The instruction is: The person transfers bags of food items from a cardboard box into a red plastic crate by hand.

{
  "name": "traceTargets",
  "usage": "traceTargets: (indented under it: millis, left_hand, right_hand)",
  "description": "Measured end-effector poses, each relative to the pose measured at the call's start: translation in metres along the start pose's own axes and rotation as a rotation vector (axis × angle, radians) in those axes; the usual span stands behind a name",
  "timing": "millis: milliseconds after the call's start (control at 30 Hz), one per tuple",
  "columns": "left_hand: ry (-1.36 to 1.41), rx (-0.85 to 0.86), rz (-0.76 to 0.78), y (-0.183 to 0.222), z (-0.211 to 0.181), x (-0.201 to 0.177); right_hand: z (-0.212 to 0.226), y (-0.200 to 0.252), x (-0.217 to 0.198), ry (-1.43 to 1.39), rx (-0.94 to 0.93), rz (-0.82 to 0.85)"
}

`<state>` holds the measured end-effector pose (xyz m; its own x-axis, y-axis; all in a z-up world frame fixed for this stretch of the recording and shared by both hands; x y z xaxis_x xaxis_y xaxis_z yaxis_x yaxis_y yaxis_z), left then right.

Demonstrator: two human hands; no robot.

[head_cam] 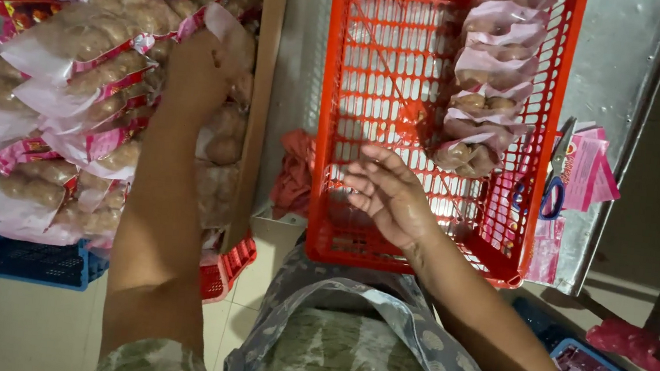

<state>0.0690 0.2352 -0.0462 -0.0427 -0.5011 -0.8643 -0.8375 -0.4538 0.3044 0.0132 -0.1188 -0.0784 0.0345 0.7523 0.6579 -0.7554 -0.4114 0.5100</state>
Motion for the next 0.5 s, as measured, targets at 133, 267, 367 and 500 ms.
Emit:
traceTargets:
  millis: [133, 267, 367, 500]
  left_hand:
    - [0.272, -0.063, -0.057, 0.060, -0.067, -0.070]
    - [0.308, 0.092, 0.010, 0.110, -0.098, -0.060]
    - [0.264, 0.428, 0.004, 0.145, -0.108, -0.030]
    - [0.671, 0.082, 0.271, 0.166, -0.094, -0.007]
  right_hand:
    - [0.005, -0.006, 0.047, -0.105, 0.050, 0.300]
    - [0.000, -0.014, 0.087, -0.140, 0.082, 0.474]
    - [-0.014, -0.022, 0.092, -0.514, 0.231, 0.410]
    - [-0.011, -0.033, 0.056, -0.266, 0.062, 0.321]
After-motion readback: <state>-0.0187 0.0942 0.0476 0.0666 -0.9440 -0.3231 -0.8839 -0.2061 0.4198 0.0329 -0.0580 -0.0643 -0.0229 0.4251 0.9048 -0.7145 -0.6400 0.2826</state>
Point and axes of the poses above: each hand's wrist, its own y-axis away from the middle knuckle, its own x-axis out of the palm, z = x × y, the point moved 7 cm from there along -y, towards the middle knuckle, and after that the axes turned 11 degrees about -x, right-handed, at the moved point
